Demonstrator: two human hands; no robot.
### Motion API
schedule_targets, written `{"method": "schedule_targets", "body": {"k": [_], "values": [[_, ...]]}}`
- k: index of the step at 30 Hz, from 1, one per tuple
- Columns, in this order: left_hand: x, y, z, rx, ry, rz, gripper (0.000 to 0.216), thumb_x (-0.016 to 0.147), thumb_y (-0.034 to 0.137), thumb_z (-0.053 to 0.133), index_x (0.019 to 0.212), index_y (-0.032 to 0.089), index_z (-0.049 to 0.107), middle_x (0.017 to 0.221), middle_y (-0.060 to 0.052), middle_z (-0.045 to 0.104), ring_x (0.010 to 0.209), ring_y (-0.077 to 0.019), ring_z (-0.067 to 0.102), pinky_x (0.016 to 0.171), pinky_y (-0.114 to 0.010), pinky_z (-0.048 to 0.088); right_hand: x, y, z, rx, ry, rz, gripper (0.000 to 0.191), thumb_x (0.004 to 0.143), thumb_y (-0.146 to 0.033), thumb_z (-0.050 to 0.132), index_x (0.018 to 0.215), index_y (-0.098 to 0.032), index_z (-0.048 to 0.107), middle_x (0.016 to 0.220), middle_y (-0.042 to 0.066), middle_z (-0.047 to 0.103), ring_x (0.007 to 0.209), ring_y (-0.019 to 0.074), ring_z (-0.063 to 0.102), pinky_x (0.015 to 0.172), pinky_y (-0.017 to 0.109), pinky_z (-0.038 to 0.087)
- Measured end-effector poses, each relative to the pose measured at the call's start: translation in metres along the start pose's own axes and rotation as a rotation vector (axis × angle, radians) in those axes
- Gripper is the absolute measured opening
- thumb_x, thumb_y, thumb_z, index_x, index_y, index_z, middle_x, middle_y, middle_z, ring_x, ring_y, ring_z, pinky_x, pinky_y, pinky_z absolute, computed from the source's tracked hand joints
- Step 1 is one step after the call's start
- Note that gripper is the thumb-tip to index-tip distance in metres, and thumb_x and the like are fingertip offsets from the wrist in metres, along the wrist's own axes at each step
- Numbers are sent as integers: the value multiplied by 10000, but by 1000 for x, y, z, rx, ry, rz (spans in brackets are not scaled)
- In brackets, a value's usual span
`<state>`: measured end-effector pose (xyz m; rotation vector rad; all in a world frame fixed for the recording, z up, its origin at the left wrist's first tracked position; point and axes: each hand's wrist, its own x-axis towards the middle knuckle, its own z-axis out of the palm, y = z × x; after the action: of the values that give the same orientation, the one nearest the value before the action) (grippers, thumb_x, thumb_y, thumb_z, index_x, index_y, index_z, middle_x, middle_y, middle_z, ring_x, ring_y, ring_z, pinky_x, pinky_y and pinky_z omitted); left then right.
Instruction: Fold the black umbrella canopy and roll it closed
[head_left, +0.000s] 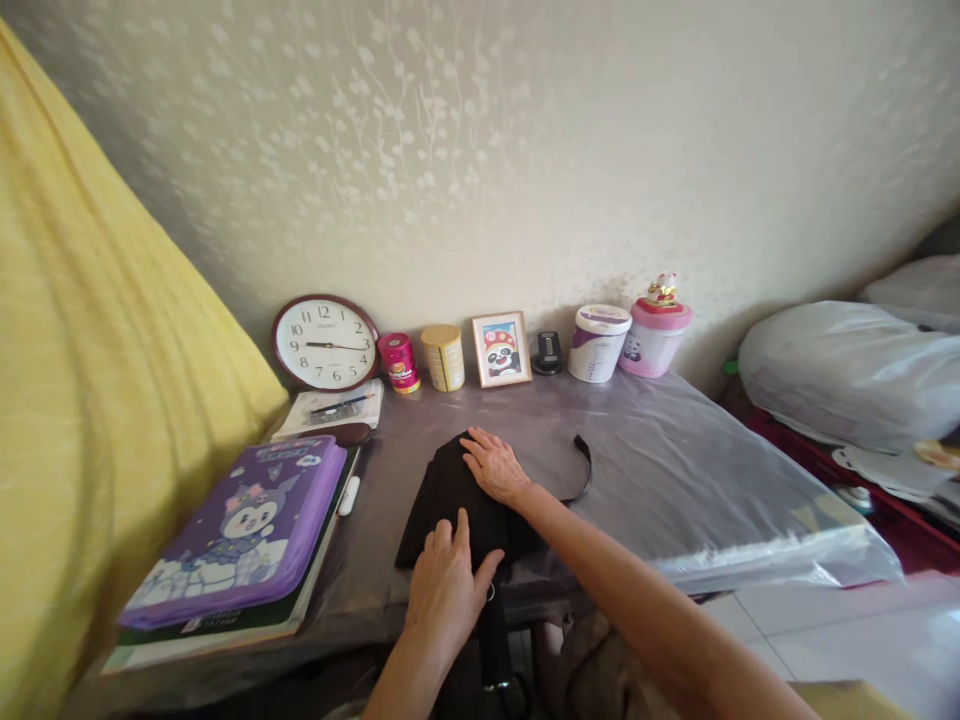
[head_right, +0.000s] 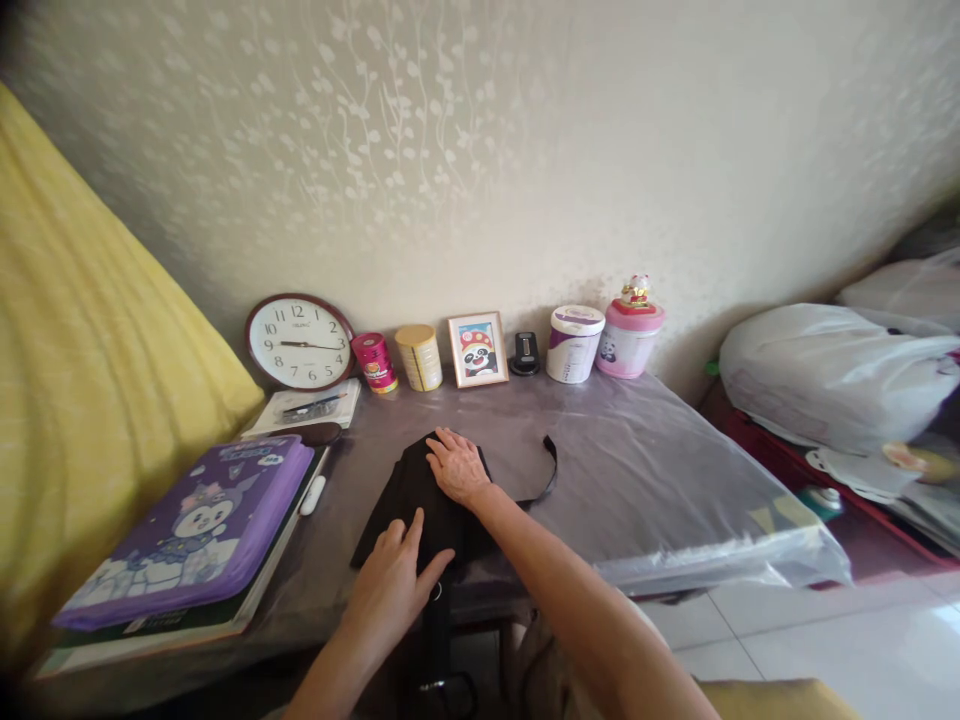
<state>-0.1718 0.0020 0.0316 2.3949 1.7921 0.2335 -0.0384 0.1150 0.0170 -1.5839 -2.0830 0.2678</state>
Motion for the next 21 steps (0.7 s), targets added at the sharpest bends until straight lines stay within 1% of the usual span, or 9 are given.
{"method": "schedule_targets", "body": {"k": [3,6,9,11,13,15,18,21], "values": [[-3,2,-2,-21,-73,-73,636,874,493,371,1349,69,369,1096,-183,578,921,-282,617,701,-331,483,3,2,-7,-35,20,63,409,911,-281,415,1310,-191,444,1423,98,377,1287,233,341,1041,425,266],[-4,2,-5,-64,-157,-121,652,883,508,331,1388,96,300,1079,-175,614,867,-275,652,678,-321,480,-7,-1,-17,-60,29,110,441,913,-298,396,1334,-168,400,1427,124,356,1268,258,357,1018,442,287],[-4,1,-7,-113,-224,-133,670,890,514,304,1407,93,247,997,-172,666,874,-296,659,686,-346,478,-23,-11,-20,-69,-25,115,459,897,-324,424,1317,-140,415,1376,145,419,1233,268,400,983,413,335],[-4,0,-6,-139,-255,-134,688,888,528,290,1417,94,215,944,-174,689,866,-307,665,683,-363,476,-31,-18,-19,-73,-67,118,499,874,-348,465,1305,-98,427,1365,173,423,1206,295,425,951,404,367],[-4,-2,-4,-161,-274,-131,723,876,541,314,1426,94,174,927,-184,697,854,-313,671,678,-366,474,-35,-24,-17,-76,-91,136,530,863,-361,481,1303,-72,423,1377,196,399,1184,326,435,918,414,391],[-5,-3,-1,-208,-285,-119,774,853,534,376,1434,90,122,936,-191,697,850,-310,673,664,-349,472,-35,-28,-16,-77,-104,160,530,860,-355,483,1305,-77,419,1385,201,385,1169,339,443,899,423,400],[-5,-3,4,-326,-288,-104,839,824,466,465,1434,63,54,941,-181,701,846,-284,678,645,-306,469,-32,-28,-17,-68,-119,180,524,855,-351,486,1303,-88,417,1381,197,390,1160,335,453,905,425,390],[-5,1,7,-400,-283,-110,872,807,387,511,1428,34,11,933,-168,705,828,-254,682,655,-282,467,-32,-25,-19,-52,-132,195,531,861,-352,472,1308,-76,399,1375,200,392,1159,324,463,921,418,373]]}}
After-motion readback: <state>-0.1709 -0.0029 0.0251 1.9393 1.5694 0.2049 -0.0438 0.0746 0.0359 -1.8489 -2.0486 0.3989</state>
